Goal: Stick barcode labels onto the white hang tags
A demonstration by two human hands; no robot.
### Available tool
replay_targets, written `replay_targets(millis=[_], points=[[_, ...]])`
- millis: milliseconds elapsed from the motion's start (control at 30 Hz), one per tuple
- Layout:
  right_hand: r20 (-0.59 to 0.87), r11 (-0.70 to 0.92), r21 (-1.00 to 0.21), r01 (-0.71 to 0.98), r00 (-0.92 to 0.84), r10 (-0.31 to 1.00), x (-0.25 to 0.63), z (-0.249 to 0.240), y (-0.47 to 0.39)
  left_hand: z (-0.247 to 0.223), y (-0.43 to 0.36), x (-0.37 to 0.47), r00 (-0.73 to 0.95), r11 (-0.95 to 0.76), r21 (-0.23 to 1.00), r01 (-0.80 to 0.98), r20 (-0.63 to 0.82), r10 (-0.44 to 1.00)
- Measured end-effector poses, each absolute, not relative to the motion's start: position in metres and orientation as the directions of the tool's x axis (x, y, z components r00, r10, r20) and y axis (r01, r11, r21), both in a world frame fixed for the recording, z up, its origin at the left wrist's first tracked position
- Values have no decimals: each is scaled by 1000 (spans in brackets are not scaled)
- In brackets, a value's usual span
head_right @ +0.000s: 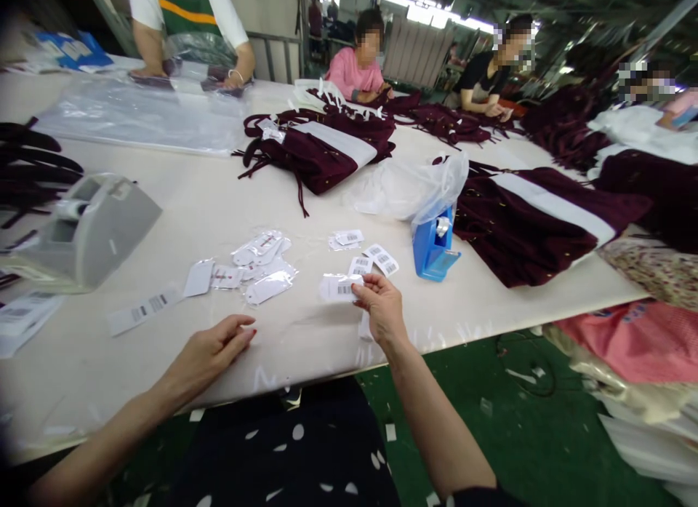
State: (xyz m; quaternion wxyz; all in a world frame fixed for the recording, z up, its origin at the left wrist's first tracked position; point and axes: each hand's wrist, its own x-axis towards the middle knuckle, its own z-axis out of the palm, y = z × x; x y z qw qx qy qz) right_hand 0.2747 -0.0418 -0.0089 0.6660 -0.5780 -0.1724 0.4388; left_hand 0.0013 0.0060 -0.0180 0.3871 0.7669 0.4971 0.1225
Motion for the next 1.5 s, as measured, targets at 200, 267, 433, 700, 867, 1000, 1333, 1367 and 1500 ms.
replay_targets(millis=[200, 267, 433, 700, 867, 1000, 1333, 1367, 1500], points=[[-66, -127, -991, 49, 641, 765, 311, -1, 23, -52, 2, -1, 504, -487, 508, 710, 117, 856], [-30, -201, -962, 185, 659, 752, 324, 0, 46, -52, 1, -1, 529, -516, 481, 709, 120, 840], [78, -310, -858, 409, 701, 709, 343, -3, 51, -48, 0, -3, 534, -499, 499, 708, 84, 841], [22, -427, -655, 623, 581, 813, 323, -43, -7, -49, 1, 0, 526, -468, 524, 712, 43, 849], [3, -262, -886, 383, 569, 823, 324, -55, -8, -46, -1, 0, 535, -474, 495, 729, 21, 845], [150, -227, -799, 557, 549, 822, 320, -39, -35, -45, -1, 1, 524, -466, 489, 738, 22, 852], [-66, -182, -937, 299, 359, 931, 304, -26, -101, -46, 0, 1, 502, -440, 511, 738, 20, 865], [-112, -179, -972, 150, 374, 921, 301, -25, -102, -44, -1, 2, 496, -433, 525, 733, 23, 868], [-214, -98, -917, -386, 269, 939, 285, -13, -107, -29, -12, 14, 500, -420, 637, 647, 61, 864]])
